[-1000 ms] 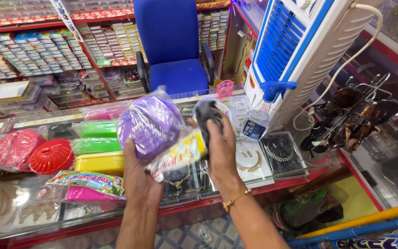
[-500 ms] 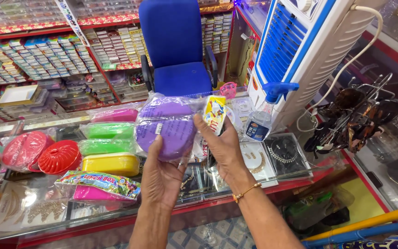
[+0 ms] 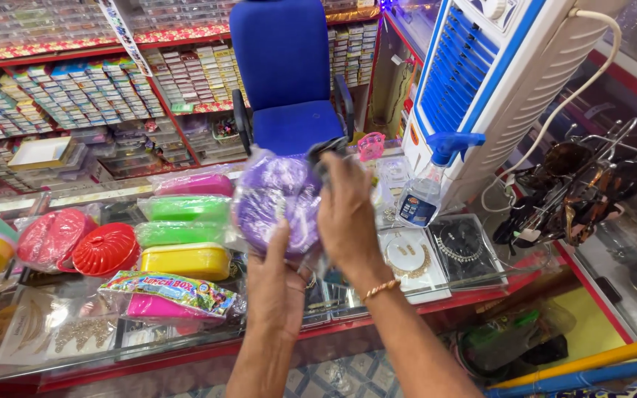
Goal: The person wipes the plastic packaging of several colorful plastic containers using a dark cloth. They handle the items one by one, turning them over to clean different sides, and then place them onto a shelf in the background.
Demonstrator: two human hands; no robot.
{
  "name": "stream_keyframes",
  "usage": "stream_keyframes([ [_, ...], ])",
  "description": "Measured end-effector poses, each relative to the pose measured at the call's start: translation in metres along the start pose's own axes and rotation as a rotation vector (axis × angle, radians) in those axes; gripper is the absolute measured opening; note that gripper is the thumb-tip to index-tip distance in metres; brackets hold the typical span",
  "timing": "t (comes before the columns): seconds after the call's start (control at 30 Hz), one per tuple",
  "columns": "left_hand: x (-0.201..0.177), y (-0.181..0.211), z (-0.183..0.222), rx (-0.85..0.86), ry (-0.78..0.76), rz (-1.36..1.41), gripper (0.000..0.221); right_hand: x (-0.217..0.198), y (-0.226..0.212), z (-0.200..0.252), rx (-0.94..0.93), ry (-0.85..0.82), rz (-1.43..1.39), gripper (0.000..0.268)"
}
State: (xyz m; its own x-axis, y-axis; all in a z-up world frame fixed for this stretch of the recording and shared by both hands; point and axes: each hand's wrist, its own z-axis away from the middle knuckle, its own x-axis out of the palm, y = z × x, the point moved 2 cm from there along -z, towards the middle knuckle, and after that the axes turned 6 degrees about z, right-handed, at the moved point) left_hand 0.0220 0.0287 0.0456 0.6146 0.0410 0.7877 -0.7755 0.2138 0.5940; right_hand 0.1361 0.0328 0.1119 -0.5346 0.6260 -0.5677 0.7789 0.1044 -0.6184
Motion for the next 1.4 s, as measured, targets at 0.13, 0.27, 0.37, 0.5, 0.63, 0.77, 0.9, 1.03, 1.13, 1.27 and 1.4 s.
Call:
stream_keyframes([
  [0.13,-0.002,-0.003,0.002,-0.023,0.02,-0.088,0.048,-0.002,-0.005,-0.004,-0.057,0.031,-0.109,0.036],
  [0.27,-0.009,-0.002,-0.002,-0.001,-0.057,-0.069,0.055,0.007,-0.022,0.017,-0.513,-0.041,-0.113,0.038],
  [0.37,-0.013,-0.002,-0.002,-0.011,0.014,-0.089,0.057,0.014,-0.008,0.016,-0.553,-0.017,0.035,0.036],
  [0.5,-0.007,0.008,-0.006,0.067,0.035,0.063,0.053,0.015,0.04,0.013,-0.179,0.171,-0.155,0.039],
  [0.63,0.0,0.021,-0.016,0.104,-0.03,0.203,0.05,0.031,0.067,0.037,0.35,0.221,-0.62,0.024],
  [0.77,0.007,0.003,-0.02,0.019,-0.041,0.164,0.049,0.047,0.056,0.046,0.553,0.059,-1.092,0.039],
  [0.9,-0.001,-0.025,-0.02,-0.143,-0.016,0.087,0.06,0.036,0.047,0.04,0.526,0.06,-1.017,0.062],
  [1.03,-0.023,-0.015,-0.033,-0.127,0.13,0.108,0.072,0.015,0.044,0.018,0.473,-0.019,-0.953,0.069],
  [1.13,-0.042,0.016,-0.04,0.005,0.367,-0.108,0.078,-0.012,0.058,0.003,0.558,-0.163,-0.848,0.077],
  [1.27,-0.04,0.054,-0.042,-0.015,0.18,-0.414,0.071,-0.04,0.067,-0.014,0.409,-0.49,-0.812,0.089],
  [1.4,-0.023,0.069,-0.028,-0.261,-0.181,-0.523,0.069,-0.049,0.056,-0.022,0.19,-0.73,-0.624,0.085],
])
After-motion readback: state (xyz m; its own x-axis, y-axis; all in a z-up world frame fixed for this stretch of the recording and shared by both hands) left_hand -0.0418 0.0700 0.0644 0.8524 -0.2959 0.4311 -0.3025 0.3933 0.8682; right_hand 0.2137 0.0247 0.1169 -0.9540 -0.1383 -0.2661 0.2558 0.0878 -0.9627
